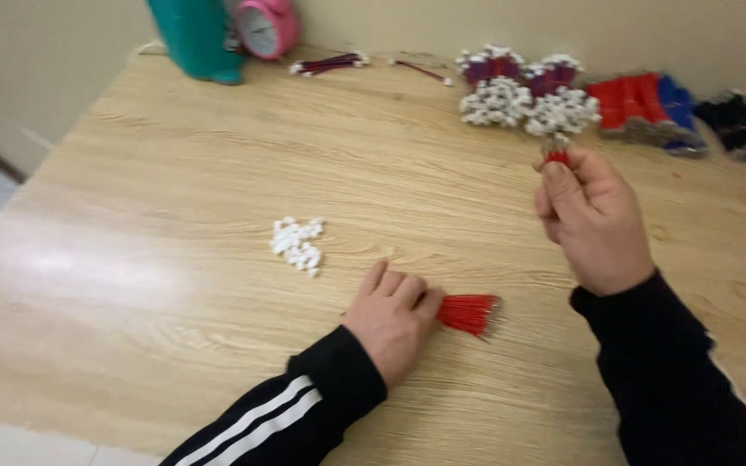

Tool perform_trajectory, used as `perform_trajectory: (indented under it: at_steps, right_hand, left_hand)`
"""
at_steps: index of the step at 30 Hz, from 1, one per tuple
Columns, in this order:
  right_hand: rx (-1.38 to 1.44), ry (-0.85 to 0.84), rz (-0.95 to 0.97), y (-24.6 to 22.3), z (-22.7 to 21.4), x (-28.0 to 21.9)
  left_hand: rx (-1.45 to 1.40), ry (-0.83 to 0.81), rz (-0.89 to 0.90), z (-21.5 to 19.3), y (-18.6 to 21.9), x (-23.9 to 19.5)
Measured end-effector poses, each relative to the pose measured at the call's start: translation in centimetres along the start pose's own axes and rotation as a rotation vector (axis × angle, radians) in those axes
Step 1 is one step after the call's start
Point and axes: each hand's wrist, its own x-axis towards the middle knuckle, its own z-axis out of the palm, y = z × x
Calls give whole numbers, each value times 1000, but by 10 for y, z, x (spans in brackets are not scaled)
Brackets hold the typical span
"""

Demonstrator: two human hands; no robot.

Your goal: Assembling electronic wire components by attaching plastic connectors to wire ends

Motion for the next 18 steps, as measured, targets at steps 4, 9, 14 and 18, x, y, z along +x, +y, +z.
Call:
perform_trajectory:
  at_steps: [4,9,14,18]
  right_hand:
    - [-63,-84,2,1,20,-2]
    - [-173,-160,32,-14,43,-12]
    - [-55,-205,30,5,65,-6]
    - [26,-276,47,40,79,11]
  left_hand:
    - [-69,-78,-66,-28,-24,6]
    - [87,-3,-287,-69,-94,-18]
    - [104,-381,-527,-72,-121,-22]
    - [120,-384,-509,-50,-134,-15]
